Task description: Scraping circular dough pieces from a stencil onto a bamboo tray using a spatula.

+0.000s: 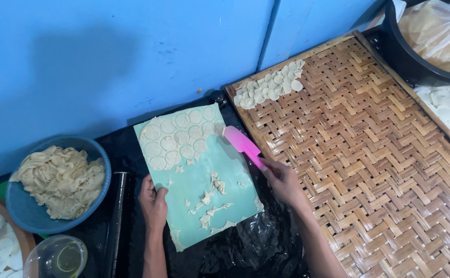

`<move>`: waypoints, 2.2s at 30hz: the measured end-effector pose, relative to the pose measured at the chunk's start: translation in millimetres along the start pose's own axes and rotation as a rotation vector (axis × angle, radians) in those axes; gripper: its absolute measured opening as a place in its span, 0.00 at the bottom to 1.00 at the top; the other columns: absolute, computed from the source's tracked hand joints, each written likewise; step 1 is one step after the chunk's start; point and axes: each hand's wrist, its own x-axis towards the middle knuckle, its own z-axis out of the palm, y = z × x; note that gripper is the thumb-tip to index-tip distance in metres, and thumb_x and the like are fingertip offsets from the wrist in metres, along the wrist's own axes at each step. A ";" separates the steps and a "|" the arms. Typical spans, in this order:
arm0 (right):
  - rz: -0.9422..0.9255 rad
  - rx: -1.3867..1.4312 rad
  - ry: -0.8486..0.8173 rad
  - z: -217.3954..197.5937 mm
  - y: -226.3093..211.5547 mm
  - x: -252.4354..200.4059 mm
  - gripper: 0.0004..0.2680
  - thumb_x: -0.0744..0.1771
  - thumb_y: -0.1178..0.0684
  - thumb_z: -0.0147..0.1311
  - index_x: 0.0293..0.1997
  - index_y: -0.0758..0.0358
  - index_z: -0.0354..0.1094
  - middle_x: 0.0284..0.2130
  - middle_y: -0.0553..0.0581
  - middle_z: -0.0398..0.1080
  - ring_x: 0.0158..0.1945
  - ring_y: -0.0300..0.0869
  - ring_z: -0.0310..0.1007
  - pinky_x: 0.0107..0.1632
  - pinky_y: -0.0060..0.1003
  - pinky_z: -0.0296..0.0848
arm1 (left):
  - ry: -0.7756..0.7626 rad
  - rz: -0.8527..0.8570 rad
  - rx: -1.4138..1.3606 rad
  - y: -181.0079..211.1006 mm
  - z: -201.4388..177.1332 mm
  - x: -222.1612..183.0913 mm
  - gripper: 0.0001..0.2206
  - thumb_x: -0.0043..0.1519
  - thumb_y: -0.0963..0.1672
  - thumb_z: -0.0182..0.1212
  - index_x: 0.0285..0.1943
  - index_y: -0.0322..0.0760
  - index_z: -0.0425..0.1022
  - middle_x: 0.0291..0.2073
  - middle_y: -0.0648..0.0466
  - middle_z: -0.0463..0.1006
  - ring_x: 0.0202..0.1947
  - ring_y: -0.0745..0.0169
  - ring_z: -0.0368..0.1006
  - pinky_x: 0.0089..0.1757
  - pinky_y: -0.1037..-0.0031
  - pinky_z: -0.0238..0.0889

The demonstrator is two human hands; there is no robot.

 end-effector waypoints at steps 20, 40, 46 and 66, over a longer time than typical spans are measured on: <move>0.081 0.270 0.492 -114.4 62.7 116.4 0.13 0.69 0.55 0.52 0.62 0.61 0.71 0.32 0.55 0.74 0.25 0.34 0.66 0.26 0.29 0.63 | 0.014 -0.005 0.020 5.6 2.6 -2.3 0.20 0.58 0.34 0.50 0.61 0.23 0.68 0.46 0.46 0.79 0.45 0.64 0.74 0.49 0.75 0.64; 0.048 -0.286 0.590 -123.0 58.6 133.3 0.12 0.70 0.56 0.52 0.61 0.59 0.72 0.37 0.64 0.77 0.20 0.44 0.69 0.21 0.38 0.69 | 0.022 -0.017 0.051 8.3 4.0 -3.5 0.20 0.57 0.34 0.49 0.61 0.23 0.69 0.45 0.46 0.79 0.44 0.64 0.73 0.49 0.75 0.64; -0.071 -0.562 0.722 -117.8 51.7 115.7 0.12 0.70 0.58 0.53 0.60 0.65 0.72 0.37 0.69 0.72 0.20 0.45 0.68 0.18 0.36 0.66 | 0.031 -0.039 0.068 9.7 4.4 -2.7 0.21 0.57 0.34 0.50 0.61 0.24 0.69 0.46 0.47 0.80 0.45 0.64 0.74 0.49 0.74 0.65; -0.330 -0.339 0.175 39.2 -29.8 -26.7 0.11 0.67 0.53 0.55 0.55 0.60 0.76 0.33 0.61 0.72 0.27 0.49 0.74 0.34 0.47 0.75 | -0.014 -0.019 -0.051 1.6 -1.3 -0.6 0.22 0.56 0.33 0.50 0.62 0.26 0.68 0.47 0.47 0.81 0.44 0.66 0.75 0.48 0.76 0.66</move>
